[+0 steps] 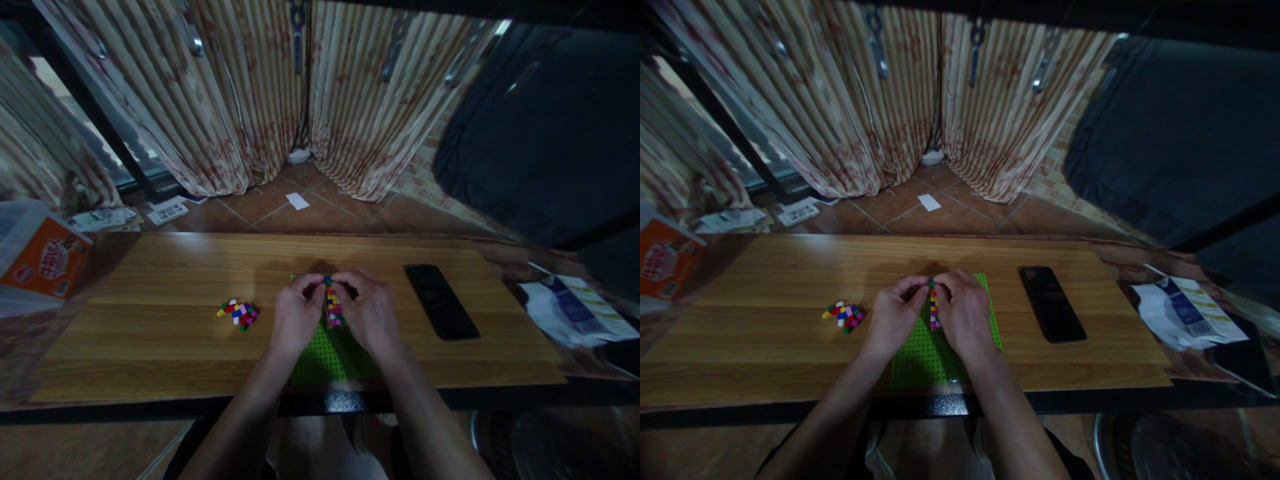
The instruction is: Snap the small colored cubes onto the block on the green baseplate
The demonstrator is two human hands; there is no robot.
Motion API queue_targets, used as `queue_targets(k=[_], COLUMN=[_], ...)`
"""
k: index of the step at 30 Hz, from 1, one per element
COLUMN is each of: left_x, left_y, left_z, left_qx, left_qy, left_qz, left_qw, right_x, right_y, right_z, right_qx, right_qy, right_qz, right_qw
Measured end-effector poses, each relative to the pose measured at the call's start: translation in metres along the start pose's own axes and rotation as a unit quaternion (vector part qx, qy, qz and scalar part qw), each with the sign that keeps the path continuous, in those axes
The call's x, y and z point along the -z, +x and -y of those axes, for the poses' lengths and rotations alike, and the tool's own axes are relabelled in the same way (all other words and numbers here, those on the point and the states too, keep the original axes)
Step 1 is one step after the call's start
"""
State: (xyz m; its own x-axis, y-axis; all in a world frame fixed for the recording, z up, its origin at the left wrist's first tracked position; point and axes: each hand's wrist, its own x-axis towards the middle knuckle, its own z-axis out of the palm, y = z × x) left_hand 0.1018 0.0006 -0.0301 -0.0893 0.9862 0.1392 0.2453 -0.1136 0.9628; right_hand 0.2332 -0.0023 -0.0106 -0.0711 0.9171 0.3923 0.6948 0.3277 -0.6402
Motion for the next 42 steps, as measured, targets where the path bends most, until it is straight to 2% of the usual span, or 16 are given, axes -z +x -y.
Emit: queue_targets(k=[6,19,29,42], left_x=[0.0,-0.001,-0.001,-0.003], left_y=[0.0,0.001,0.001,0.001], left_z=[0.002,0.005,0.0,0.005], left_qx=[0.008,-0.005,0.002,-0.003], left_qy=[0.012,0.014,0.01,-0.011], left_qz=[0.007,0.007,0.006,0.003], left_qw=[1.0,1.0,1.0,1.0], right_x=[0.005,-0.004,-0.01,-0.013], right_y=[-0.003,-0.01,-0.013,-0.014], right_z=[-0.002,-0.009,-0.006,-0.009], right_qx=[-0.001,0.056,0.038,0.062], right_qy=[0.018,-0.045,-0.035,-0.046], right_qz=[-0.025,-0.009,-0.028,-0.031], right_qw=[1.0,0.997,0.998,0.997])
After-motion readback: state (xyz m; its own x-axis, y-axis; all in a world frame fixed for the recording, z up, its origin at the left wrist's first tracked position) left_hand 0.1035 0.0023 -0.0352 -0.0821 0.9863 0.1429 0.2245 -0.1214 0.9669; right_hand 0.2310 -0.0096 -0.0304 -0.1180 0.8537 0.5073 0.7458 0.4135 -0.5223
